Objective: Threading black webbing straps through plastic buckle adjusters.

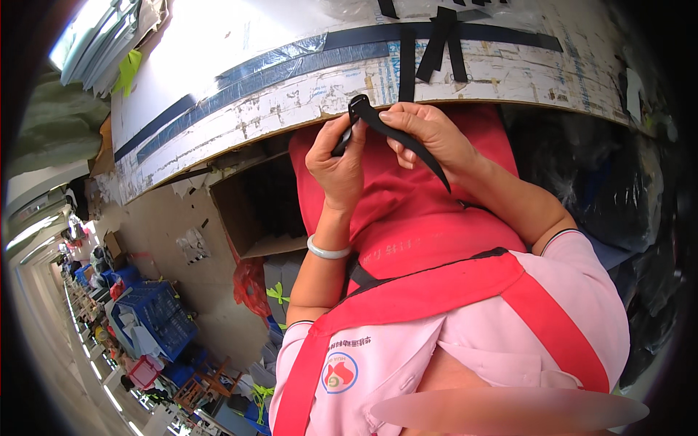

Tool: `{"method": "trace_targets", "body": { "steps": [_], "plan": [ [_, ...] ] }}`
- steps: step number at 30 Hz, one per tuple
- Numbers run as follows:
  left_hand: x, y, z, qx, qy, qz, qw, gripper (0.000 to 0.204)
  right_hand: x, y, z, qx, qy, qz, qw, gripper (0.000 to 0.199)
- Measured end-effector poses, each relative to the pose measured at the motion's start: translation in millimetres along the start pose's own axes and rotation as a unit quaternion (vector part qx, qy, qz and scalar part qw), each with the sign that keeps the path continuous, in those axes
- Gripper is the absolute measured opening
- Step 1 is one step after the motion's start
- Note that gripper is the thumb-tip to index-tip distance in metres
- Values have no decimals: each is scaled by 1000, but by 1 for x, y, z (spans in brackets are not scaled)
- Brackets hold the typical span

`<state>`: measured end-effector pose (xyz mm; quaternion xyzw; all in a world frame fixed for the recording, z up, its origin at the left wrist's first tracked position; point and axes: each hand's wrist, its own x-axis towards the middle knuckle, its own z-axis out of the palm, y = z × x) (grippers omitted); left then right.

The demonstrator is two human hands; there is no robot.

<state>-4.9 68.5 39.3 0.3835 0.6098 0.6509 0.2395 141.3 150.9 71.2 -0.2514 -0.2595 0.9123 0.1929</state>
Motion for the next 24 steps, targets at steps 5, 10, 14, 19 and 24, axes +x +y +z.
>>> {"method": "trace_targets", "body": {
  "steps": [5,10,14,19,24],
  "plan": [
    [2,-8,-8,70,17,131,989,18,0,8,17,26,20,-23,999,20],
    [-1,-6,-12,58,18,115,991,22,2,10,18,26,29,-31,999,20],
    [-8,-8,-11,92,-32,148,984,26,12,17,8,9,17,-54,998,22],
    [-11,-16,-22,102,-95,138,980,25,16,16,-6,-90,1,-67,994,25],
    [-16,2,-23,-273,-64,-328,902,26,14,13,-13,-174,-27,-31,984,22]
  ]
}}
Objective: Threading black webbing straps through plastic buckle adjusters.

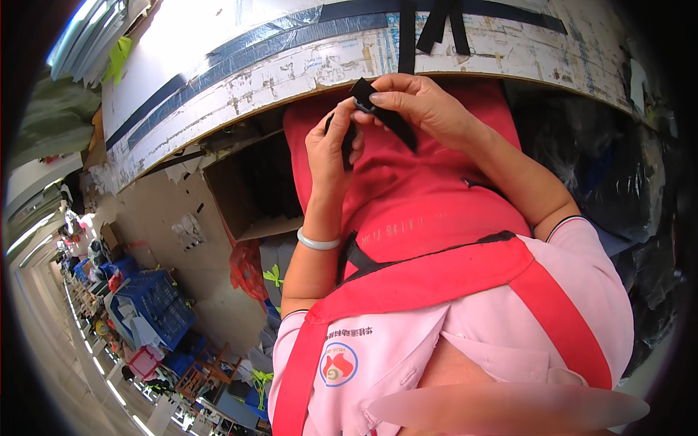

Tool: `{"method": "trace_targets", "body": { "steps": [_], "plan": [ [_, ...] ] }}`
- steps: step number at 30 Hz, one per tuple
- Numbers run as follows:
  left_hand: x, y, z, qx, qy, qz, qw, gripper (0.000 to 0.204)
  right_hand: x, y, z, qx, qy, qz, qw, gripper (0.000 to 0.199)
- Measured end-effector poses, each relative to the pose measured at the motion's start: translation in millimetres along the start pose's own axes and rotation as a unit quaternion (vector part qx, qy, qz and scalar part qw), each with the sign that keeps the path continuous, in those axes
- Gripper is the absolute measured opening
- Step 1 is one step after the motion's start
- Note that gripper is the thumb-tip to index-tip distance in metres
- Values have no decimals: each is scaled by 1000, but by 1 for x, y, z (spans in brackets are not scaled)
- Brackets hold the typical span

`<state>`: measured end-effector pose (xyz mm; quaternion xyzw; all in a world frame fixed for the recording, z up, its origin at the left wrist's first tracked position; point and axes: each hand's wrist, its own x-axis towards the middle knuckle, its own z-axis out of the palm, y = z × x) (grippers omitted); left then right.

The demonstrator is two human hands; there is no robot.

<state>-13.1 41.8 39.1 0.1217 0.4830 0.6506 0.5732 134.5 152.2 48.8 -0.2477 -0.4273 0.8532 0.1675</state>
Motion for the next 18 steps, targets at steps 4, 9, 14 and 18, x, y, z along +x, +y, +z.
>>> {"method": "trace_targets", "body": {
  "steps": [4,9,14,18],
  "plan": [
    [2,-3,-6,15,4,-48,999,26,-5,14,6,-220,71,-161,960,16],
    [-6,3,-2,85,53,25,995,22,-27,-19,29,-298,97,-184,932,16],
    [-8,-3,0,161,74,113,978,21,-19,-3,2,-263,37,14,964,23],
    [-13,-5,1,202,57,154,966,14,-22,-14,14,-239,39,72,968,24]
  ]
}}
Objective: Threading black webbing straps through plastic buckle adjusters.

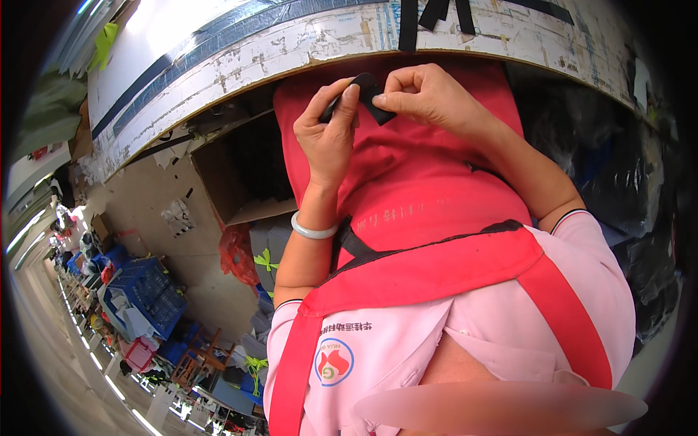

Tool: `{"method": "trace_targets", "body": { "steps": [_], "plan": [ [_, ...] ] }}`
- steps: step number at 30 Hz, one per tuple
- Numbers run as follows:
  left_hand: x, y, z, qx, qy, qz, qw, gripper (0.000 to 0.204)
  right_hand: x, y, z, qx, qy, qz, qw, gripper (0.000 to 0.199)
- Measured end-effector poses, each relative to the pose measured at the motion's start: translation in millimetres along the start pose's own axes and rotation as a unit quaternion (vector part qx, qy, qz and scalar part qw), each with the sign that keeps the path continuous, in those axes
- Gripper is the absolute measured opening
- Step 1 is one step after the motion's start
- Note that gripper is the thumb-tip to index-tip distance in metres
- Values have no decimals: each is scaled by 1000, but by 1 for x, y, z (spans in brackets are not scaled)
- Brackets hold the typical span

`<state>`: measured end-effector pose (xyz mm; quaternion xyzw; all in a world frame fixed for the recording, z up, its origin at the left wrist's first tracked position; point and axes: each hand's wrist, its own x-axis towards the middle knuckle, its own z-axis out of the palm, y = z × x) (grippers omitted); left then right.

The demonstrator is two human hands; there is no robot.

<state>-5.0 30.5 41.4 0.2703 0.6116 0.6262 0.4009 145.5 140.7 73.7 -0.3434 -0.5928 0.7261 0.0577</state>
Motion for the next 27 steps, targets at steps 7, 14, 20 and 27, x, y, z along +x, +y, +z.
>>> {"method": "trace_targets", "body": {
  "steps": [7,14,20,27],
  "plan": [
    [0,2,-8,11,-89,122,988,12,8,10,-8,166,6,-18,986,22],
    [-20,17,-15,94,-130,206,965,20,1,13,-4,119,-36,-55,991,20],
    [-25,21,-14,116,-154,223,955,21,4,20,-1,97,3,-98,991,17],
    [-30,14,-16,93,-165,206,960,21,7,22,6,119,-11,-88,989,14]
  ]
}}
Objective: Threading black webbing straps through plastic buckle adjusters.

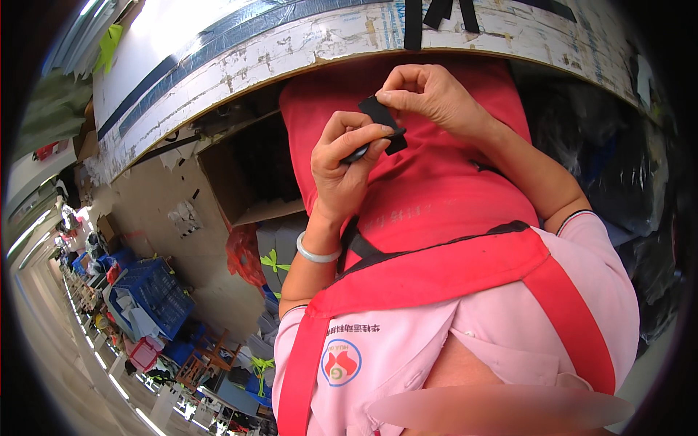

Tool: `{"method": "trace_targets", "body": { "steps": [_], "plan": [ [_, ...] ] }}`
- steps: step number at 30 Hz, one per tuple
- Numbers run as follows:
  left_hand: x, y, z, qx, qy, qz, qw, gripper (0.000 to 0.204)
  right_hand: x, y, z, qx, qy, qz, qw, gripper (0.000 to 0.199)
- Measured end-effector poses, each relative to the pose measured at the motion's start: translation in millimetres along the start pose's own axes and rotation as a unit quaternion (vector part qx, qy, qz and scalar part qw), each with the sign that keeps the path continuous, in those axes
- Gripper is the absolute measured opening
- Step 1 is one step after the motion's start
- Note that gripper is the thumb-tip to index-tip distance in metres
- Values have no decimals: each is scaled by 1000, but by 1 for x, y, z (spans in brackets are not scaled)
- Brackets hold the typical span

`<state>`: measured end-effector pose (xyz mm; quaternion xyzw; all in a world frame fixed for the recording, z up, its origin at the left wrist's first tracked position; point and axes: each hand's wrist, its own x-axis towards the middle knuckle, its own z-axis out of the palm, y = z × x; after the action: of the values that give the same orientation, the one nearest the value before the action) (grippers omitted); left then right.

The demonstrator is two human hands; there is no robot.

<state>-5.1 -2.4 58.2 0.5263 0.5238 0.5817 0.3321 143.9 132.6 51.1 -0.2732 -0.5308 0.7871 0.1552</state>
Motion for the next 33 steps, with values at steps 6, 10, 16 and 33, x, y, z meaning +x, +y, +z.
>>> {"method": "trace_targets", "body": {
  "steps": [6,10,16,33],
  "plan": [
    [-12,8,-8,-19,27,-62,998,17,13,9,14,-22,21,-28,999,17],
    [-29,14,-39,68,82,-150,983,12,38,35,30,-12,-91,32,995,19],
    [-71,4,-103,65,311,-266,910,25,42,42,49,-197,-102,6,975,27],
    [-17,-29,-15,-213,122,-330,911,22,20,32,23,73,-53,58,994,20]
  ]
}}
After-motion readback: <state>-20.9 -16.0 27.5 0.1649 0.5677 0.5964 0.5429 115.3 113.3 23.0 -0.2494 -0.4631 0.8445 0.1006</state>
